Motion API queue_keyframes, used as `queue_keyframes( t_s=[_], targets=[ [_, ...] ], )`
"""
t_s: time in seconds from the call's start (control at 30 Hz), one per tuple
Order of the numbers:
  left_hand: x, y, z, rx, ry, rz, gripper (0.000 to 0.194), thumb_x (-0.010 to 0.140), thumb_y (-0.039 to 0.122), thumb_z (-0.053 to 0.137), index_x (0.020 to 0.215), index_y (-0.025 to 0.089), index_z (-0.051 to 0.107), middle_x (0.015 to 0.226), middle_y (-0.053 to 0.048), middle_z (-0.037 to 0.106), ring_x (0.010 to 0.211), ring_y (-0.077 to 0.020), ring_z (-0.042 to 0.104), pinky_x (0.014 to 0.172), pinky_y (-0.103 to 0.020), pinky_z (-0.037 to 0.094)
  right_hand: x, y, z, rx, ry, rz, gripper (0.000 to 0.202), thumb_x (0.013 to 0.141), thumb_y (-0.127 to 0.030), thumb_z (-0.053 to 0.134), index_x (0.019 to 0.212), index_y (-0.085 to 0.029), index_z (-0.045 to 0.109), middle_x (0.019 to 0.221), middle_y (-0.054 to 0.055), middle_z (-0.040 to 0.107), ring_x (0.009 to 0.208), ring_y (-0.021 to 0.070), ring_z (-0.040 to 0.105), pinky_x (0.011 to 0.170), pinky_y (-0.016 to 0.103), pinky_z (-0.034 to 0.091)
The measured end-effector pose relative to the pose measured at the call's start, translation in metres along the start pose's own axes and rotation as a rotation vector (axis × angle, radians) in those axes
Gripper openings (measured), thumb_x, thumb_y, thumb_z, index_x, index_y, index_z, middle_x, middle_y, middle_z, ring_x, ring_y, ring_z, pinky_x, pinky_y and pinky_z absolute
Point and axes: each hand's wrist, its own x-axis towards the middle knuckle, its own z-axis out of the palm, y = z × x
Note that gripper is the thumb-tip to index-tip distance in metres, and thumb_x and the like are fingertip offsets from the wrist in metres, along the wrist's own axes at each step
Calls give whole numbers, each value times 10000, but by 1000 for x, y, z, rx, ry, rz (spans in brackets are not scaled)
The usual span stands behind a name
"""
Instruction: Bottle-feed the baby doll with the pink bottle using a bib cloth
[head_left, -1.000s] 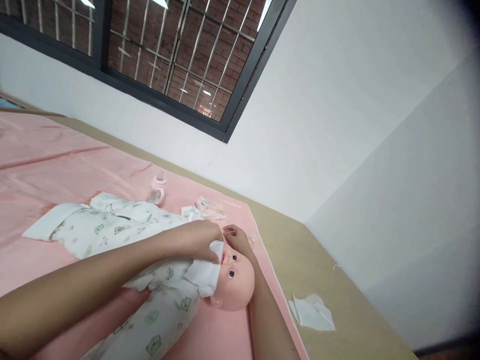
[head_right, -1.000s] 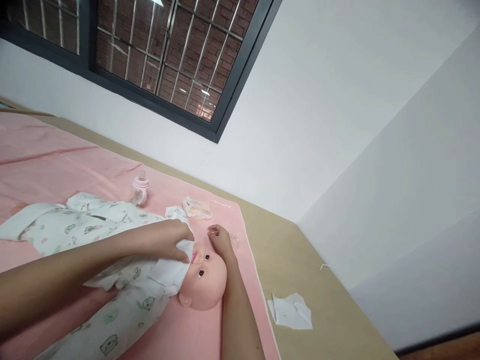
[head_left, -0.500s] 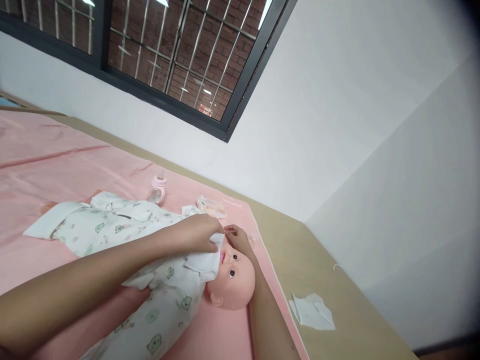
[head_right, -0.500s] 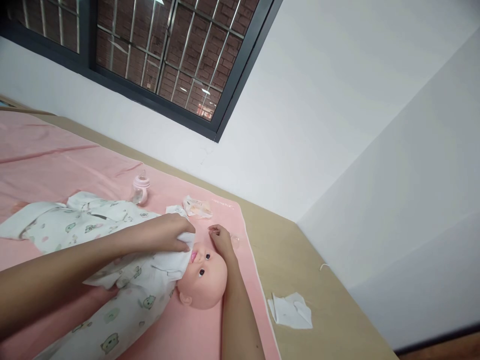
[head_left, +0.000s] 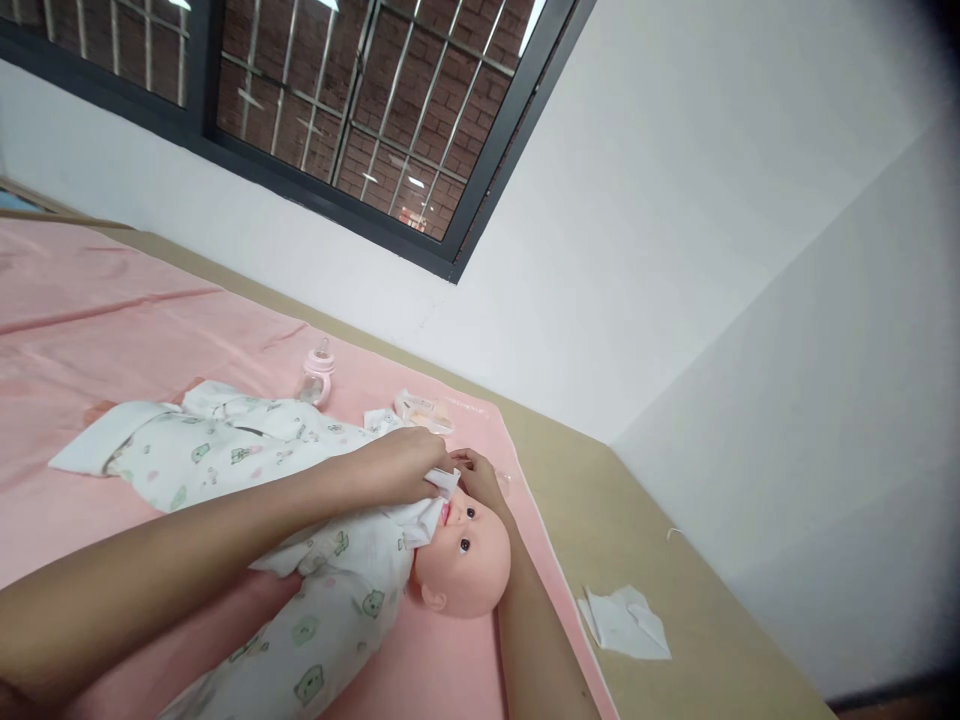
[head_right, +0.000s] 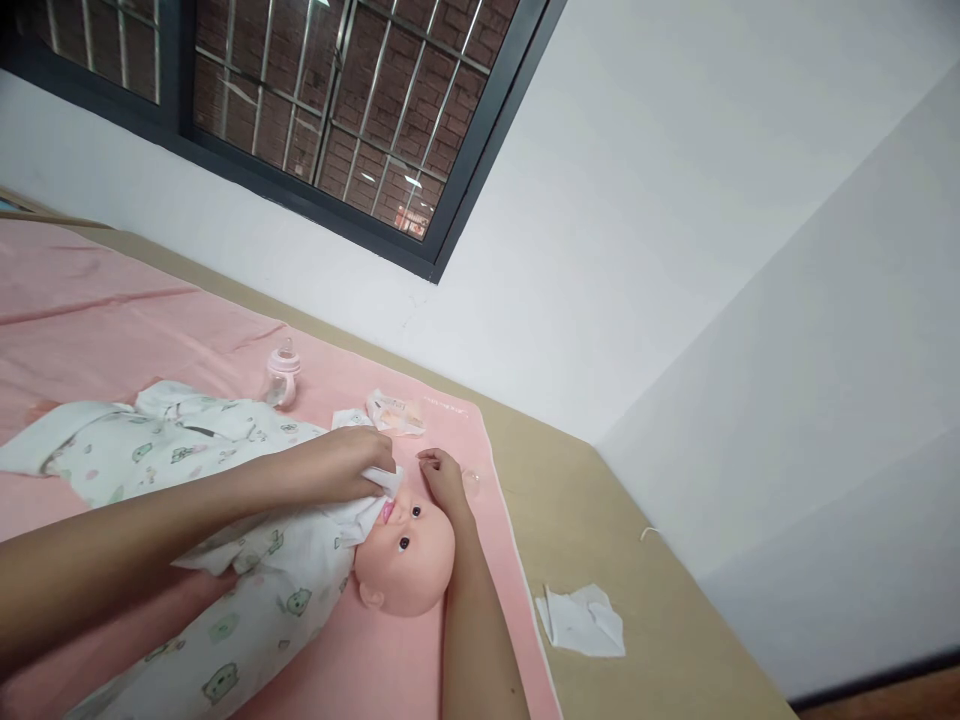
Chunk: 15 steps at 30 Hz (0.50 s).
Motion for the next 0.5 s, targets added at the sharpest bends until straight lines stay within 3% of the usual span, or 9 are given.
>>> queue_keyframes(
  t_s=[0.5],
  targets=[
    [3,-4,2,9,80,47,103,693,121,525,618,180,563,771,-49,621,778,-200,571,649,-257,352,1,3,1,-14,5,-11,291,677,-238,512,917,-169,660,912,67,700,842,191,627,770,310,488]
  ],
)
